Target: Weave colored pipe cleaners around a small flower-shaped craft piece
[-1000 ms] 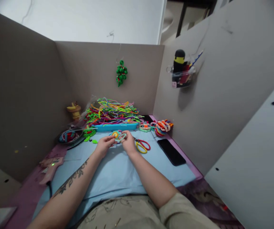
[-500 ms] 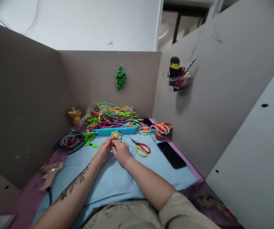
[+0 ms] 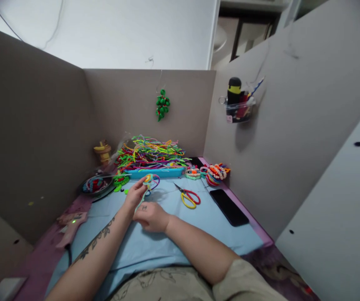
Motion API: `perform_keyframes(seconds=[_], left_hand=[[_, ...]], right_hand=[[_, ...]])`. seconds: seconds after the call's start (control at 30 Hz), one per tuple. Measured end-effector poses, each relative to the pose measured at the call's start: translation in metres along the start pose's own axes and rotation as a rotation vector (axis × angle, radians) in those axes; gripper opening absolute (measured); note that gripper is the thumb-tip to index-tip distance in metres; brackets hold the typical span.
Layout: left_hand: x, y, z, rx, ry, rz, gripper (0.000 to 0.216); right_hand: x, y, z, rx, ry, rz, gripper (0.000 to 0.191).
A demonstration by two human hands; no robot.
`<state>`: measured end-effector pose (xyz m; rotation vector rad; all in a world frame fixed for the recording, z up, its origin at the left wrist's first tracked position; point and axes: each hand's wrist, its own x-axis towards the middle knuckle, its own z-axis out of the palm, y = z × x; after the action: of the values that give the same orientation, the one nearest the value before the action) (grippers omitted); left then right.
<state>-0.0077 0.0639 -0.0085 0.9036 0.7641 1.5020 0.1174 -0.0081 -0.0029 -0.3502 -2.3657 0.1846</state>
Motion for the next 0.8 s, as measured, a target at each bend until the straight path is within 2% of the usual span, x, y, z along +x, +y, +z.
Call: perform_keyframes(seconds=[0.07, 0.1, 0.2, 0.27, 0.37, 0.5, 0.7, 0.8], left_hand=[[0.0, 0.001, 0.0, -0.019, 0.029, 0.014, 0.061], [-0.001, 0.001, 0.0, -0.023, 0.035, 0.01, 0.06], [-0.003, -0.001, 0.001, -0.015, 0.025, 0.005, 0.06], [-0.003, -0.003, 0.002, 0.018, 0.004, 0.028, 0.058], [-0.003, -0.008, 0.004, 0.114, -0.031, 0.056, 0.054], [-0.008, -0.006, 0.008, 0.211, -0.045, 0.069, 0.048], [-0.013, -0.001, 0.011, 0.181, -0.056, 0.095, 0.055], [-0.012, -0.002, 0.008, 0.186, -0.077, 0.115, 0.055]], right_hand=[[-0.001, 0.0, -0.002, 0.055, 0.015, 0.03, 0.019], [-0.002, 0.002, -0.003, 0.072, 0.074, 0.086, 0.023], [-0.004, 0.016, -0.008, 0.042, 0.392, 0.367, 0.028], [-0.005, 0.027, -0.012, -0.03, 0.528, 0.501, 0.026], [-0.005, 0.038, -0.017, -0.1, 0.496, 0.51, 0.023], [-0.003, 0.039, -0.018, -0.155, 0.442, 0.479, 0.018], [-0.005, 0.043, -0.021, -0.214, 0.498, 0.574, 0.019], [-0.007, 0.046, -0.024, -0.212, 0.473, 0.569, 0.014]])
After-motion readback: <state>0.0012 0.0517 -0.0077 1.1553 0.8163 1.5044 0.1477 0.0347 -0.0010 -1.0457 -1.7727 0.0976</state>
